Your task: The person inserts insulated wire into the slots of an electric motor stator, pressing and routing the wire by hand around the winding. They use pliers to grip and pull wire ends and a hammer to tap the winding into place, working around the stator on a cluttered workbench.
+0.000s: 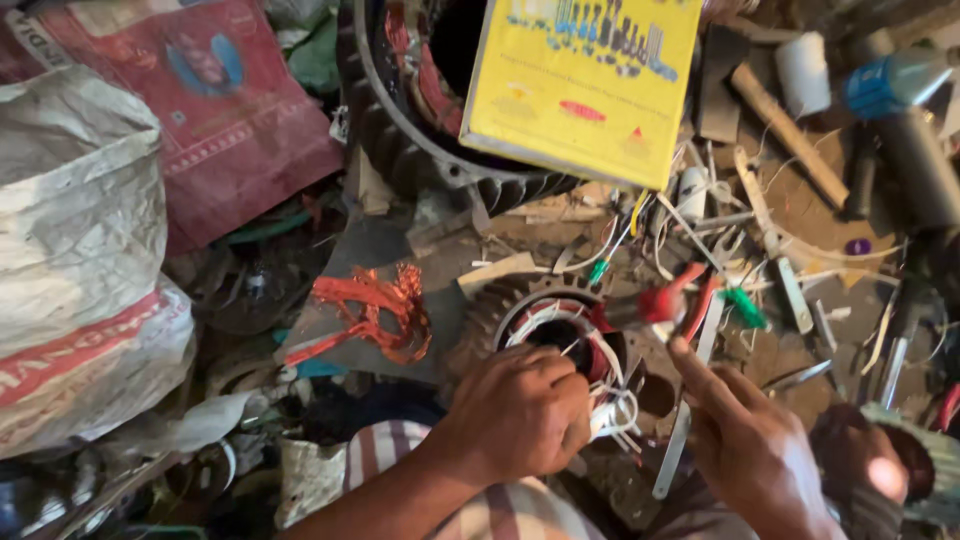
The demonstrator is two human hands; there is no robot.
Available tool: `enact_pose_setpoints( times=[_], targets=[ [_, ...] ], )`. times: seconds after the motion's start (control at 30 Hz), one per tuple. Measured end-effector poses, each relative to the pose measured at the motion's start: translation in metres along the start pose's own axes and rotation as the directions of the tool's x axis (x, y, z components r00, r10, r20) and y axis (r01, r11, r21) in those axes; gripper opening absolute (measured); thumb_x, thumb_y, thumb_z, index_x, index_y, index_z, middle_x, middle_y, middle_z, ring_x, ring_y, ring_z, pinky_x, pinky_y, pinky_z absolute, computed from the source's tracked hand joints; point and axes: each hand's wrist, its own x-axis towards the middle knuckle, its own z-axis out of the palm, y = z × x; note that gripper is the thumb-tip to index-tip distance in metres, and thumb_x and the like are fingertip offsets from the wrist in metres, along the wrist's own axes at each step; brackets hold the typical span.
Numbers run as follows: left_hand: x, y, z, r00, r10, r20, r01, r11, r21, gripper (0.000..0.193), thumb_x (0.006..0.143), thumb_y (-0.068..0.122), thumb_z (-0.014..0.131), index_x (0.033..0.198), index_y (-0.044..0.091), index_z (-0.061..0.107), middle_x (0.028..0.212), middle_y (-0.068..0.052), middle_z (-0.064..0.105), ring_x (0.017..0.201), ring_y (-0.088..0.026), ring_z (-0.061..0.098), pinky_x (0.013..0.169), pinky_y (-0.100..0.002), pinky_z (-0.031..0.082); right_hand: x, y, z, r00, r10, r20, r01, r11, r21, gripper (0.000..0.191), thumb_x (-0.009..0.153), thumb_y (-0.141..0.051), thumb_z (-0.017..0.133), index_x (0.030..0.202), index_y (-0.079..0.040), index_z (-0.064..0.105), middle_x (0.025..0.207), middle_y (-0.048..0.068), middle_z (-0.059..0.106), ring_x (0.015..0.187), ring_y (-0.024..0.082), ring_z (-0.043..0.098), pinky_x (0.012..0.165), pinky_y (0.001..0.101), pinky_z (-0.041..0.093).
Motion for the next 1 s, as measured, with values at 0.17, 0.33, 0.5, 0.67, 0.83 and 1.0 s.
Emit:
enact_pose_setpoints(
  times=[0.17, 0.33, 0.5, 0.67, 0.83, 1.0],
  targets=[
    [0.002, 0.002, -0.004, 0.995, 0.040, -0.095, -0.035, 0.998, 0.061, 0.016, 0.076, 0.015, 0.074, 0.076, 0.009, 0.059, 0.084, -0.009, 0.062, 0.085, -0.030, 0.066, 0.079, -0.042, 0.054, 0.007, -0.014, -0.012, 0.943, -0.112, -0.312, 0.148, 0.985, 0.094, 0.058, 0.085, 0.003, 0.058, 0.142, -0.011, 0.056, 0.101, 0.009, 0.071, 0.086, 0.028, 0.073, 0.075, 0.0406, 0.057],
    [0.002, -0.002, 0.002, 0.997, 0.040, -0.066, -0.036, 0.998, 0.058, 0.018, 0.075, 0.016, 0.075, 0.074, 0.009, 0.058, 0.078, -0.008, 0.061, 0.081, -0.030, 0.065, 0.076, -0.043, 0.053, -0.003, -0.011, -0.006, 0.997, -0.074, -0.034, 0.074, 0.997, 0.010, 0.057, 0.073, -0.001, 0.072, 0.129, -0.014, 0.068, 0.096, 0.013, 0.074, 0.076, 0.034, 0.071, 0.065, 0.0426, 0.057],
    [-0.001, -0.003, 0.005, 0.998, -0.003, -0.069, 0.007, 0.998, 0.065, 0.015, 0.077, 0.015, 0.073, 0.074, 0.011, 0.059, 0.078, -0.007, 0.062, 0.080, -0.028, 0.066, 0.075, -0.042, 0.053, -0.004, -0.009, -0.005, 0.921, -0.154, -0.358, 0.224, 0.961, 0.163, 0.041, 0.081, 0.002, 0.060, 0.120, -0.012, 0.059, 0.102, 0.014, 0.069, 0.089, 0.035, 0.070, 0.079, 0.0428, 0.055],
    [-0.001, -0.001, 0.002, 0.990, 0.083, -0.115, -0.068, 0.990, 0.126, 0.015, 0.077, 0.019, 0.073, 0.078, 0.011, 0.059, 0.084, -0.007, 0.061, 0.085, -0.029, 0.066, 0.081, -0.042, 0.054, 0.005, -0.018, -0.008, 0.985, -0.066, -0.158, 0.091, 0.983, 0.157, 0.057, 0.075, 0.006, 0.067, 0.131, -0.008, 0.064, 0.098, 0.017, 0.073, 0.077, 0.033, 0.071, 0.066, 0.0415, 0.056],
    [-0.002, -0.002, 0.002, 0.996, 0.062, -0.066, -0.055, 0.992, 0.110, 0.015, 0.076, 0.018, 0.072, 0.076, 0.011, 0.060, 0.082, -0.007, 0.060, 0.084, -0.029, 0.065, 0.080, -0.042, 0.053, -0.003, -0.021, -0.005, 0.988, -0.074, -0.136, 0.092, 0.987, 0.135, 0.059, 0.072, 0.009, 0.062, 0.126, -0.014, 0.067, 0.096, 0.013, 0.071, 0.083, 0.033, 0.071, 0.074, 0.0418, 0.057],
    [0.001, -0.002, 0.001, 0.998, 0.050, -0.032, -0.047, 0.995, 0.084, 0.018, 0.076, 0.018, 0.073, 0.073, 0.009, 0.058, 0.080, -0.009, 0.060, 0.083, -0.030, 0.065, 0.078, -0.043, 0.054, -0.011, -0.010, -0.007, 0.898, -0.143, -0.416, 0.212, 0.969, 0.124, 0.053, 0.084, 0.004, 0.060, 0.135, -0.010, 0.058, 0.104, 0.014, 0.068, 0.087, 0.033, 0.070, 0.073, 0.0393, 0.057]
  ],
)
